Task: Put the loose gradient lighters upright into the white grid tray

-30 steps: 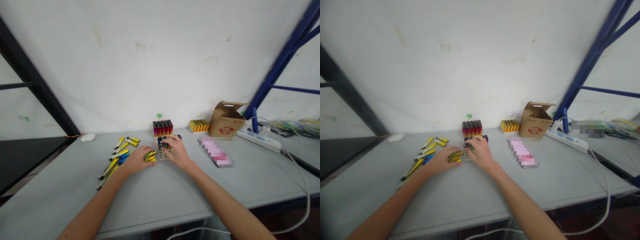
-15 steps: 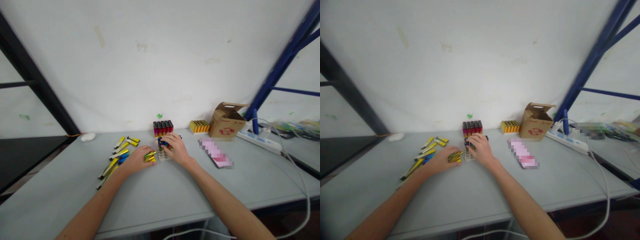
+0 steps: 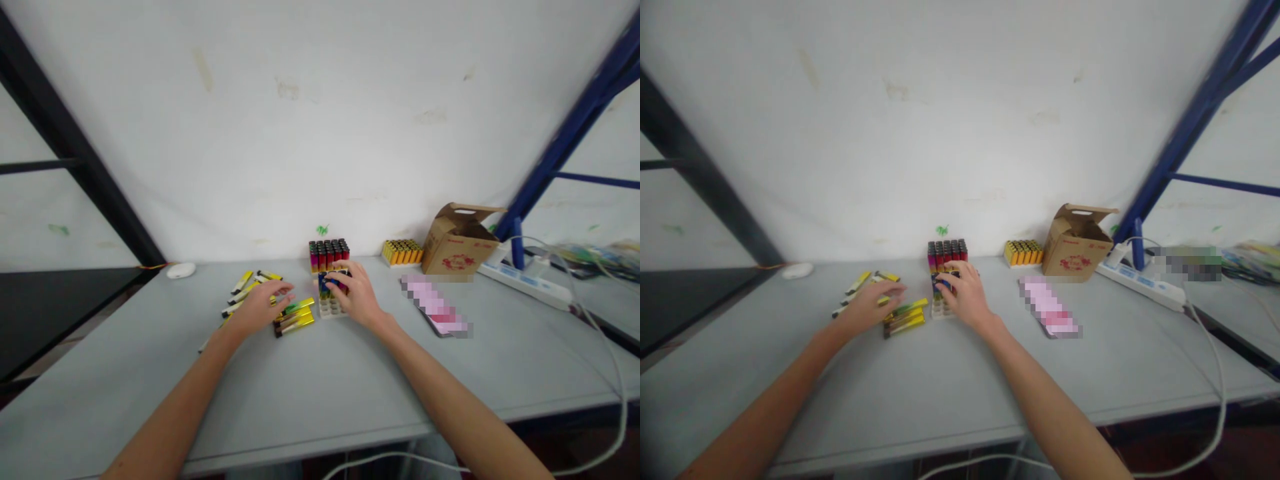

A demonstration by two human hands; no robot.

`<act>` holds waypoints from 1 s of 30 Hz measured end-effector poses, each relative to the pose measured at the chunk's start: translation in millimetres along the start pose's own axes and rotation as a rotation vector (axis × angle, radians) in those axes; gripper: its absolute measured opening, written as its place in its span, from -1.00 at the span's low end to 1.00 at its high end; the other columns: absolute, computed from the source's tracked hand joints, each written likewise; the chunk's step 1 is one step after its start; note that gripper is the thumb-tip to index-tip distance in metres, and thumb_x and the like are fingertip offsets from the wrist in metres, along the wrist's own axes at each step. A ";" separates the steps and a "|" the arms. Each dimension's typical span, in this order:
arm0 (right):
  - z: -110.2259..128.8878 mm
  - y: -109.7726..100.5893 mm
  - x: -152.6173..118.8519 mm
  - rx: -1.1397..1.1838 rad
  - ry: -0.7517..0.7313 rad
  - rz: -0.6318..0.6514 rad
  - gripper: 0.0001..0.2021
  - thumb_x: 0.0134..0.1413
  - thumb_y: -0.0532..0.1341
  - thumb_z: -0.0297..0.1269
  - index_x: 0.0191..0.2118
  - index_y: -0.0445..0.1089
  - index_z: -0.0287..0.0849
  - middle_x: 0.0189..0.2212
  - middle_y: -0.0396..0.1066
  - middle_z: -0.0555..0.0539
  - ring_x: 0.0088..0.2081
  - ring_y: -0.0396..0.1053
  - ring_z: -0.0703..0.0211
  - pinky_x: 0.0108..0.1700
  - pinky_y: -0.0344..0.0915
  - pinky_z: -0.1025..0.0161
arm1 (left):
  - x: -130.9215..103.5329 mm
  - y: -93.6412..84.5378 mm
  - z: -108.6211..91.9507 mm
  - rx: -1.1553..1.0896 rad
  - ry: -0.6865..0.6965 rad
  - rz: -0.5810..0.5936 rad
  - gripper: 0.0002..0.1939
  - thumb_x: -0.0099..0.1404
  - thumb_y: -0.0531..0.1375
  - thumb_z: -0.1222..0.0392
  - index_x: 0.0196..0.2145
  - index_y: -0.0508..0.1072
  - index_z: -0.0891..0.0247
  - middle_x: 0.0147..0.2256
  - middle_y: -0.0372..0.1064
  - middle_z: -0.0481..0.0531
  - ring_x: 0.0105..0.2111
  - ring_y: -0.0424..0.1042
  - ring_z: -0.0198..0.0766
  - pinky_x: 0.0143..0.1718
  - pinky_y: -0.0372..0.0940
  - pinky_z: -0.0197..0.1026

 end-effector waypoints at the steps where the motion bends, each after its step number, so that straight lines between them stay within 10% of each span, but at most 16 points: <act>1: -1.2 0.8 -0.1 -0.005 0.004 0.004 -0.81 0.18 0.18 -0.25 -0.15 0.50 -0.11 -0.03 0.35 -0.17 0.03 0.26 0.01 0.08 0.24 0.00 | 0.6 -4.5 2.2 -0.009 -0.013 -0.028 -0.63 0.29 0.05 -0.03 -0.19 0.50 0.27 -0.20 0.52 0.16 -0.19 0.47 -0.09 -0.10 0.34 -0.06; 13: -3.0 -3.5 3.8 -0.056 -0.029 0.129 -0.74 0.12 0.19 -0.28 -0.08 0.50 -0.08 0.15 0.24 -0.18 0.19 0.11 -0.06 0.19 0.11 -0.12 | -3.0 -44.2 31.5 0.064 -0.086 -0.042 -0.59 0.18 0.06 -0.12 -0.42 0.56 0.20 -0.17 0.52 0.13 -0.12 0.45 -0.06 0.03 0.27 -0.01; 22: -1.0 5.0 -2.8 -0.118 -0.040 0.213 -0.60 0.06 0.21 -0.28 0.06 0.39 -0.09 0.20 0.19 -0.18 0.23 0.05 -0.11 0.22 0.02 -0.15 | -9.9 -26.4 29.7 0.118 -0.055 0.170 -0.68 0.10 0.16 -0.11 -0.45 0.60 0.13 -0.01 0.44 0.10 -0.03 0.41 -0.01 0.09 0.22 0.00; 30: -25.9 -21.6 -0.6 -0.069 0.070 0.031 -0.58 0.08 0.18 -0.23 0.08 0.35 -0.19 0.10 0.30 -0.22 0.13 0.20 -0.06 0.17 0.10 -0.05 | -14.3 -20.3 32.7 0.103 -0.077 0.272 -0.66 0.08 0.18 -0.13 -0.40 0.61 0.14 0.08 0.35 0.14 0.08 0.31 0.06 0.15 0.14 0.07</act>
Point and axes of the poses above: each hand's wrist, its own x-axis towards the middle knuckle, its own y-axis out of the palm, z = x × y, the point moved 9 cm from there along x, towards the middle knuckle
